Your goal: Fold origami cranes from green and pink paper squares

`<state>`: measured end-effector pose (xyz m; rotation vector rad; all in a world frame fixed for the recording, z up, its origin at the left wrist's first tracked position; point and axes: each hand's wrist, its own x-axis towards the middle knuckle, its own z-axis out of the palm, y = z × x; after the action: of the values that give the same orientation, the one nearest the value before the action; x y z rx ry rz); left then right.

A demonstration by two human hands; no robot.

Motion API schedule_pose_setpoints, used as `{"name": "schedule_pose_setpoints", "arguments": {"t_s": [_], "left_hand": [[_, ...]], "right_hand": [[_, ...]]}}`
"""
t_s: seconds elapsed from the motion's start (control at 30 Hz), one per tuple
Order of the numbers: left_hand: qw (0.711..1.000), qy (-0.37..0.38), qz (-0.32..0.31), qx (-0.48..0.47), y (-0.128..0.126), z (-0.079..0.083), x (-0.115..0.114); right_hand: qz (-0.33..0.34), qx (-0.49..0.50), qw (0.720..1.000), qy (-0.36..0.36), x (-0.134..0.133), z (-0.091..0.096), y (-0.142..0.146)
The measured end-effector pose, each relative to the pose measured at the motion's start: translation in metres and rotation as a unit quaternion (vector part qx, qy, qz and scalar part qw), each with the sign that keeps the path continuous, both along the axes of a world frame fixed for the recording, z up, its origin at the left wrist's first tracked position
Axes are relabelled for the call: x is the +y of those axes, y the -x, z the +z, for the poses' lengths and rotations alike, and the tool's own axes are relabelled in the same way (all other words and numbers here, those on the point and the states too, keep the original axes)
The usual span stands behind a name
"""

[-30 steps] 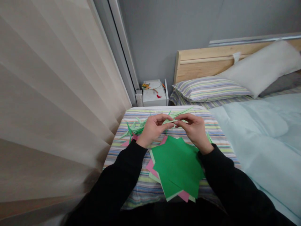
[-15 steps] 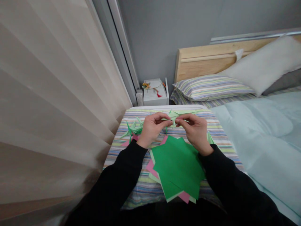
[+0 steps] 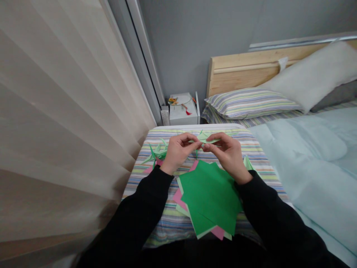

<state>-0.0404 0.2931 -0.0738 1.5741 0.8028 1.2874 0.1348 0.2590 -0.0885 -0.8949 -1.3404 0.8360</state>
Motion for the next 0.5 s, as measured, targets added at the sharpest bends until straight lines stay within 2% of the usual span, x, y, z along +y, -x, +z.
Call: {"name": "schedule_pose_setpoints", "arguments": {"t_s": [0.1,0.5], "left_hand": [[1.0,0.001,-0.008,0.005,0.0002,-0.001,-0.0009],[0.998,0.051,-0.023,-0.037,-0.0022,0.001,-0.0031]], "right_hand": [[-0.024,0.002,1.0,-0.01,-0.0014,0.0009,0.0007],[-0.045,0.022,0.998,-0.026,-0.0041,0.0057,0.0032]]}}
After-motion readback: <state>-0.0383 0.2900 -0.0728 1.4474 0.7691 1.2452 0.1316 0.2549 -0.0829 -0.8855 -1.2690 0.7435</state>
